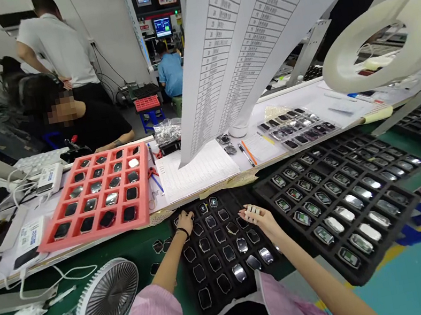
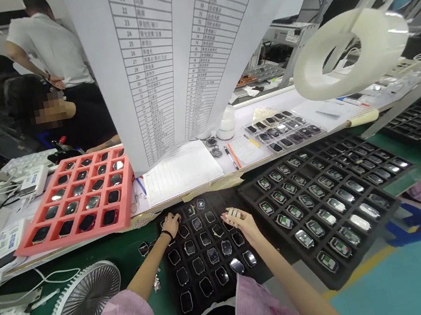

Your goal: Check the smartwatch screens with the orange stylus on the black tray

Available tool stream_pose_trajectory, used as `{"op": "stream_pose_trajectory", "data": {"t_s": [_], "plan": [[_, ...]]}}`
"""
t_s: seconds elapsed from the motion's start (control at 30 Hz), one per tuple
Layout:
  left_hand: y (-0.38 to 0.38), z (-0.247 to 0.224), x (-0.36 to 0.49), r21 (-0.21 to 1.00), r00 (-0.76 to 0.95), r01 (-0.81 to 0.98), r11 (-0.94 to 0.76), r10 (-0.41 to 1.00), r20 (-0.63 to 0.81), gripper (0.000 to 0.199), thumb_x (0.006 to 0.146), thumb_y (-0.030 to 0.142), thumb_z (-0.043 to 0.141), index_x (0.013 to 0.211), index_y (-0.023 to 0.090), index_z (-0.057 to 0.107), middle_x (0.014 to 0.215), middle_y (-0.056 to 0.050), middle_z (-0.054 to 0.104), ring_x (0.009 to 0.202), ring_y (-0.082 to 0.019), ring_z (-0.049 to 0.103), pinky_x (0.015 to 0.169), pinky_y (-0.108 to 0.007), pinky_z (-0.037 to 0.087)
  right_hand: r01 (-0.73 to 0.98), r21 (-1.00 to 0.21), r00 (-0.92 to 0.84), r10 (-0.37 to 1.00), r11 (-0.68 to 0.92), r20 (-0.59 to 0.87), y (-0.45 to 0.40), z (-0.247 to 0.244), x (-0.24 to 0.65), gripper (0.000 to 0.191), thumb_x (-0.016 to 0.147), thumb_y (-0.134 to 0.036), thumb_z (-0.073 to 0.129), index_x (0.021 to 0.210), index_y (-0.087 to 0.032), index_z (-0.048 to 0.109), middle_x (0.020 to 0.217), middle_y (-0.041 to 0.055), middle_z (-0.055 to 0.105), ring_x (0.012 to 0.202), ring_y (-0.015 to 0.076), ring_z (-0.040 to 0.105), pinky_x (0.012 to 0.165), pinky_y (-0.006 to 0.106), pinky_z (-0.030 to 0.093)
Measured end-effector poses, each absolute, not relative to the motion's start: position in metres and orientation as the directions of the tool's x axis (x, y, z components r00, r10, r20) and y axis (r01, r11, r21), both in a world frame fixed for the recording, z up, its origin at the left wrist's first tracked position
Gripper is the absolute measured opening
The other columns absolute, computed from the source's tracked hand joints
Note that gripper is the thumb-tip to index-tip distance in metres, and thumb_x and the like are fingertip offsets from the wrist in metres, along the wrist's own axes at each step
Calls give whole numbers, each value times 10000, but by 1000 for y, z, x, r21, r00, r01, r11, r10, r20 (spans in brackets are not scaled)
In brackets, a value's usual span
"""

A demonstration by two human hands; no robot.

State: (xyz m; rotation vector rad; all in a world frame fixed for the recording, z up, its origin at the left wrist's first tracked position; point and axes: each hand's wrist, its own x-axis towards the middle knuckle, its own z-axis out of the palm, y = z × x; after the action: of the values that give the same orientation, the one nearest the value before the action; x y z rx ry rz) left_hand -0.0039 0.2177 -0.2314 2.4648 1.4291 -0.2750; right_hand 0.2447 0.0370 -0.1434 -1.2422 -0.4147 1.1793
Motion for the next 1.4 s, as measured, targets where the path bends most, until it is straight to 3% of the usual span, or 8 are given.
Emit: {"op": "stream_pose_trajectory", "data": {"t_s": [0.3,0.93,1.1,1.2,1.4], "plan": [[222,-231,0,128,490,870,-475,813,-313,304,910,308,551,1174,159,556,1197,-94,574,1024,-218,591,863,-429,513,-611,-781,367,829,-127,-422,60,-186,268,405,534,-327,867,855,-147,698,849,99,736,892,271,706,966,444,497],[220,-236,6,227,440,896,-382,835,-330,279,906,305,553,1142,157,570,1211,-92,562,1061,-227,565,902,-448,480,-628,-733,224,842,-261,-491,91,-237,284,421,519,-304,880,865,-146,700,835,87,743,879,264,711,944,448,503],[228,-230,5,303,456,879,-367,833,-313,182,862,122,548,1029,152,613,1109,-83,578,1033,-239,565,935,-457,443,-628,-728,204,845,-275,-494,97,-242,293,450,500,-308,886,864,-121,700,849,106,738,891,282,705,934,446,499],[226,-225,6,372,460,860,-350,848,-264,289,804,2,476,995,163,623,1030,-93,573,1004,-255,578,945,-446,437,-624,-730,198,847,-279,-493,101,-247,298,444,505,-318,882,863,-131,698,854,110,735,882,278,705,909,429,515],[198,-234,80,565,521,734,-377,846,-113,253,866,116,433,1057,179,587,1071,-88,566,1001,-208,587,941,-375,468,-602,-730,160,847,-324,-507,107,-258,303,486,463,-307,894,872,-142,691,840,126,731,816,284,713,821,429,544]]}}
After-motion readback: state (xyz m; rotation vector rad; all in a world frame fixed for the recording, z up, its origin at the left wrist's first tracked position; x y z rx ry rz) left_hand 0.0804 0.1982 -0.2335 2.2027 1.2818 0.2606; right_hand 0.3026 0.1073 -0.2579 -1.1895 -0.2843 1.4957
